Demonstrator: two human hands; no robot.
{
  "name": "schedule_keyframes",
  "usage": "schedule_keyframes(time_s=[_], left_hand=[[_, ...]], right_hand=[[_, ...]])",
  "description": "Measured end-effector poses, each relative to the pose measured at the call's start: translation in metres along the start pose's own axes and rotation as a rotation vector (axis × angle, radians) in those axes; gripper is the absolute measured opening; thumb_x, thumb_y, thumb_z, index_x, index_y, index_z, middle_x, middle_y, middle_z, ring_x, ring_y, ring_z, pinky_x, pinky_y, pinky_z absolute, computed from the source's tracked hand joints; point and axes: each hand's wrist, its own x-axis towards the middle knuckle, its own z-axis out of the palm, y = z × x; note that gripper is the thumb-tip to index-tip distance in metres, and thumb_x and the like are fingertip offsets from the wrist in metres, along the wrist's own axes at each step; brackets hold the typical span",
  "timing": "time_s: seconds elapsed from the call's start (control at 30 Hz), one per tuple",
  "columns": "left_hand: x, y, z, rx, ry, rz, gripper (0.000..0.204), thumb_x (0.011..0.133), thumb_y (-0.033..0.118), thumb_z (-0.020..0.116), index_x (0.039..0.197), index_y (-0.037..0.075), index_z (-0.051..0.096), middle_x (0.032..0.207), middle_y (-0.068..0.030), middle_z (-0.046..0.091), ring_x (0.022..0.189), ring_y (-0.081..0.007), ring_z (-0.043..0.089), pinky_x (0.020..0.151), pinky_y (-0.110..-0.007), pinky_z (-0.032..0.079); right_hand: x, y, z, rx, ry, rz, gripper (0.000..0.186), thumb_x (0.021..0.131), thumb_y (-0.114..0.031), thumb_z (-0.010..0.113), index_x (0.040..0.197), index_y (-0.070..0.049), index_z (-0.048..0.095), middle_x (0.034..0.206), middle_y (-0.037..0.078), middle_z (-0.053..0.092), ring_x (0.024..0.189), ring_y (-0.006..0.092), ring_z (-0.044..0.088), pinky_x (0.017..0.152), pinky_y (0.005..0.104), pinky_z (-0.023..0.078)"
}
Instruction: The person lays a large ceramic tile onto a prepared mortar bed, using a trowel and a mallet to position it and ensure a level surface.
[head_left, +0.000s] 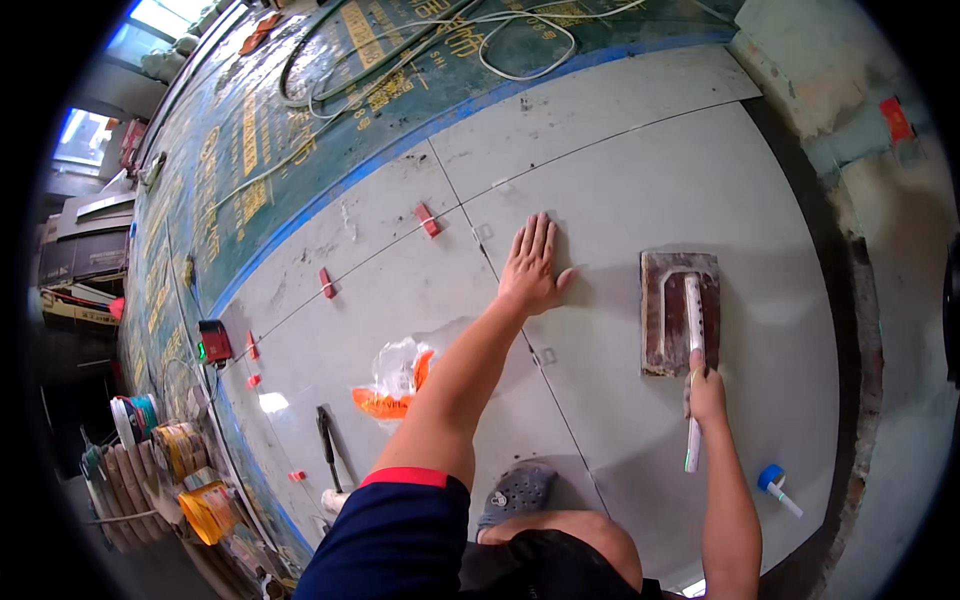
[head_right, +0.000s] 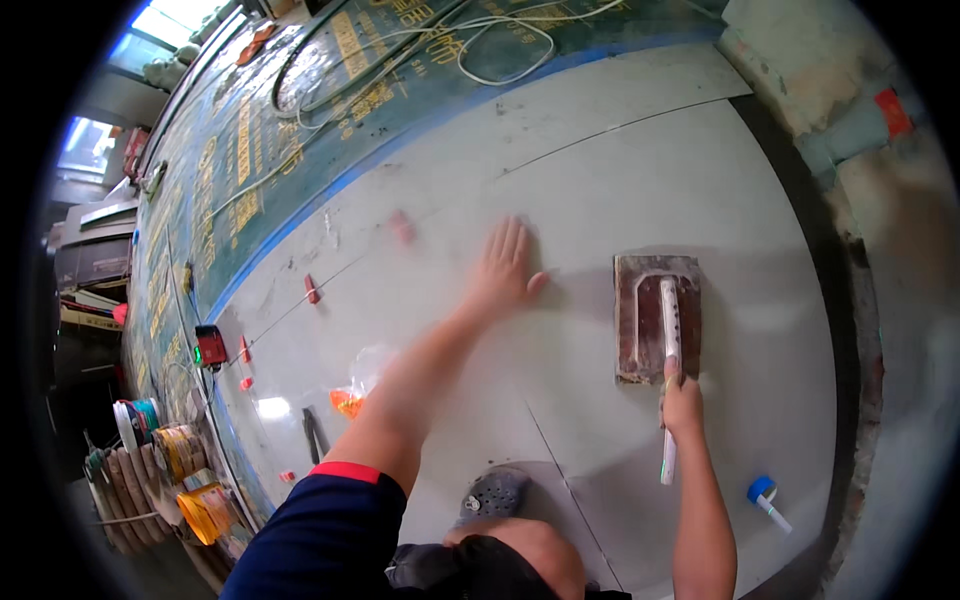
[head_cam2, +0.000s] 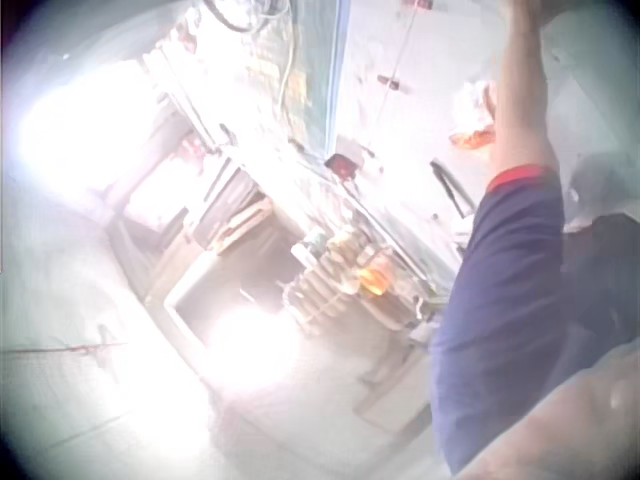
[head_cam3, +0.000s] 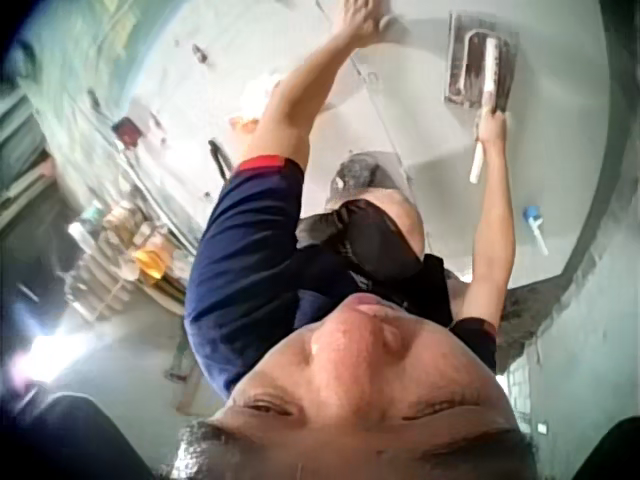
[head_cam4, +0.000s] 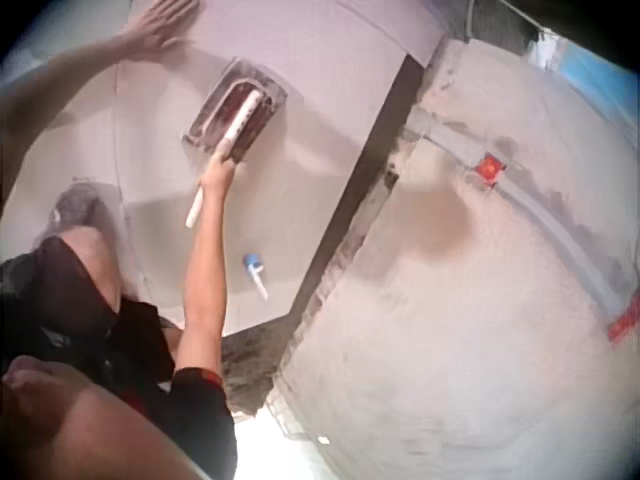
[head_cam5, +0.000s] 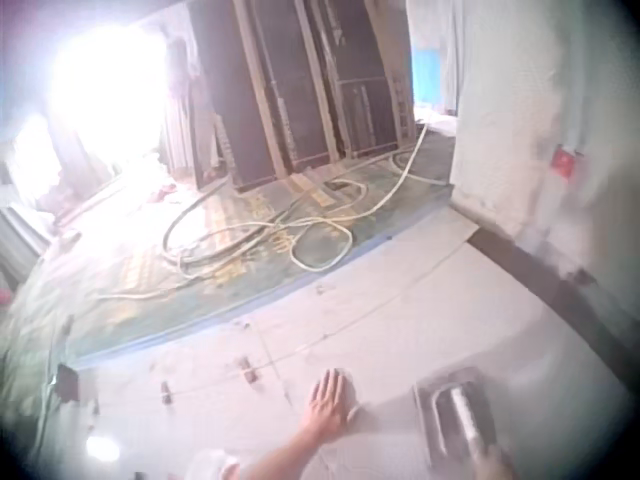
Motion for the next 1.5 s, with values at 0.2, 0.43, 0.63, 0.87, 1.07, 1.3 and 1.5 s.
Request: schedule_keyframes(time_s=[0.2, 0.43, 0.63, 0.87, 1.07, 1.3, 1.5], left_hand=[[-0.108, 0.034, 0.006, 0.106, -0.223, -0.033, 0.074, 0.095, 0.048, 0.036, 0.146, -0.002, 0.017, 0.154, -0.0162, 0.013, 0.143, -0.0287, 0.010, 0.116, -0.040, 0.010], [-0.299, 0.076, -0.060, -0.051, 0.055, -0.064, 0.043, 0.087, 0.025, 0.056, 0.121, -0.001, 0.053, 0.127, -0.0194, 0.051, 0.125, -0.0341, 0.042, 0.107, -0.045, 0.030], [-0.516, 0.166, -0.159, -0.183, -0.081, -0.519, 0.025, 0.073, -0.002, 0.057, 0.096, 0.005, 0.063, 0.099, -0.0148, 0.057, 0.098, -0.0340, 0.055, 0.082, -0.039, 0.047], [-0.757, 0.159, -0.127, -0.384, 0.102, -0.951, 0.020, 0.070, -0.003, 0.053, 0.085, 0.002, 0.065, 0.083, -0.0189, 0.061, 0.083, -0.0366, 0.059, 0.073, -0.043, 0.048], [-0.844, 0.170, -0.146, -0.246, 0.258, -1.172, 0.023, 0.074, 0.001, 0.052, 0.090, 0.004, 0.068, 0.082, -0.0184, 0.066, 0.078, -0.0333, 0.064, 0.071, -0.042, 0.050], [-0.895, 0.135, -0.132, -0.256, 0.414, -1.222, 0.022, 0.085, 0.023, 0.055, 0.097, 0.008, 0.066, 0.087, -0.0170, 0.067, 0.086, -0.0379, 0.063, 0.073, -0.045, 0.049], [-0.874, 0.055, -0.151, -0.193, 0.418, -1.129, 0.025, 0.083, 0.024, 0.062, 0.102, 0.008, 0.063, 0.095, -0.0171, 0.065, 0.091, -0.0358, 0.062, 0.078, -0.042, 0.049]], right_hand=[[-0.052, 0.075, -0.050, -0.080, 0.034, -0.144, 0.055, 0.094, -0.051, 0.042, 0.082, 0.001, 0.058, 0.057, 0.010, 0.056, 0.048, 0.0235, 0.058, 0.048, 0.0386, 0.045], [-0.076, 0.171, -0.109, -0.175, 0.075, -0.376, 0.054, 0.091, -0.059, 0.044, 0.069, -0.010, 0.047, 0.050, -0.002, 0.041, 0.038, 0.0119, 0.042, 0.034, 0.0288, 0.033], [-0.106, 0.273, -0.179, 0.092, -0.076, -0.070, 0.055, 0.084, -0.072, 0.044, 0.077, -0.018, 0.050, 0.050, -0.005, 0.031, 0.037, 0.0088, 0.032, 0.033, 0.0256, 0.026], [-0.151, 0.301, -0.198, 0.107, 0.031, 0.062, 0.065, 0.076, -0.082, 0.040, 0.066, -0.018, 0.038, 0.048, -0.002, 0.033, 0.033, 0.0142, 0.034, 0.033, 0.0306, 0.030], [-0.145, 0.300, -0.161, 0.022, 0.028, 0.028, 0.066, 0.077, -0.081, 0.042, 0.071, -0.015, 0.041, 0.048, 0.000, 0.034, 0.035, 0.0183, 0.036, 0.035, 0.0344, 0.031], [-0.160, 0.372, -0.189, 0.025, 0.113, 0.011, 0.065, 0.085, -0.069, 0.043, 0.089, -0.006, 0.057, 0.064, 0.008, 0.050, 0.056, 0.0227, 0.051, 0.052, 0.0387, 0.043], [-0.164, 0.401, -0.153, 0.114, 0.235, -0.097, 0.065, 0.088, -0.065, 0.043, 0.096, -0.003, 0.060, 0.070, 0.009, 0.054, 0.064, 0.0222, 0.054, 0.058, 0.0384, 0.045]])
